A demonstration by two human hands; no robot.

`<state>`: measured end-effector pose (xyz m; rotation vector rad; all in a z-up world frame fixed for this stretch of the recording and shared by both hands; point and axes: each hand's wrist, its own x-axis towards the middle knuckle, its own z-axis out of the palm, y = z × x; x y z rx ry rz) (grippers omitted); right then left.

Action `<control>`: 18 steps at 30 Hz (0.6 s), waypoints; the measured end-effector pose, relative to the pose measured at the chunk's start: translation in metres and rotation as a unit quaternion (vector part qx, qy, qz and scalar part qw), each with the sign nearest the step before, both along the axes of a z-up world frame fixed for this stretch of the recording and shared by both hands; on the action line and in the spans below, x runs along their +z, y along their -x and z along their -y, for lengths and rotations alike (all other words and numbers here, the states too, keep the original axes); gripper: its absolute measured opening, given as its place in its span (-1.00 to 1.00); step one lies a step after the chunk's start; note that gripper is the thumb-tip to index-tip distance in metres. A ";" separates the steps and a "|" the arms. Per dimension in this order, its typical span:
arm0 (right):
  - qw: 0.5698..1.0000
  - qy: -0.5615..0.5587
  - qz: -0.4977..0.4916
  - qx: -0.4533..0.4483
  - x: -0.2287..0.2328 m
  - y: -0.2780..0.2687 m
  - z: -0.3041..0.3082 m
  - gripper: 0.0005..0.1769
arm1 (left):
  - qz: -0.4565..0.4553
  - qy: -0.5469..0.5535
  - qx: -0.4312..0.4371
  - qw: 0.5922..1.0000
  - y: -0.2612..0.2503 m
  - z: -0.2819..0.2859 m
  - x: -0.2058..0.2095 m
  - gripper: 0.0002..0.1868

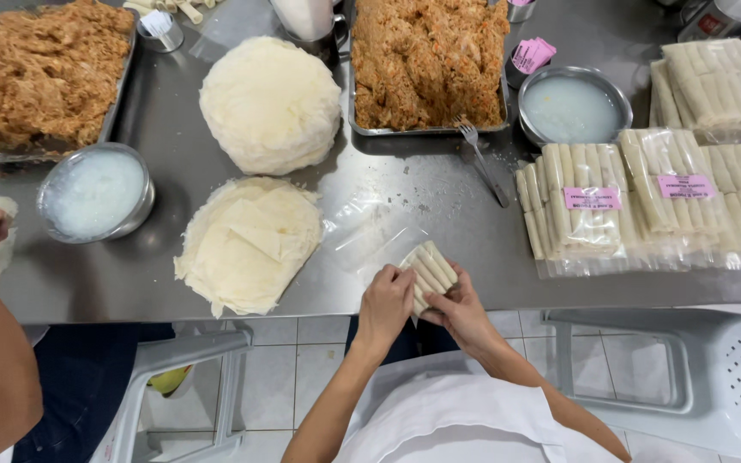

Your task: The person picks up thin wrappers, uses a fork to add a portion of meat filling, rolls the wrappers into thin cylinders, and then packs the finished rolls into plastic bags.

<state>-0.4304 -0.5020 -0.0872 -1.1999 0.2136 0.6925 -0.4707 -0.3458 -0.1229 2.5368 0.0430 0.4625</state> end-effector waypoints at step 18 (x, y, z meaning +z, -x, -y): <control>0.994 0.026 0.108 0.015 -0.009 -0.009 -0.016 -0.19 | 0.149 -0.020 -0.054 0.987 -0.019 -0.005 -0.002 -0.77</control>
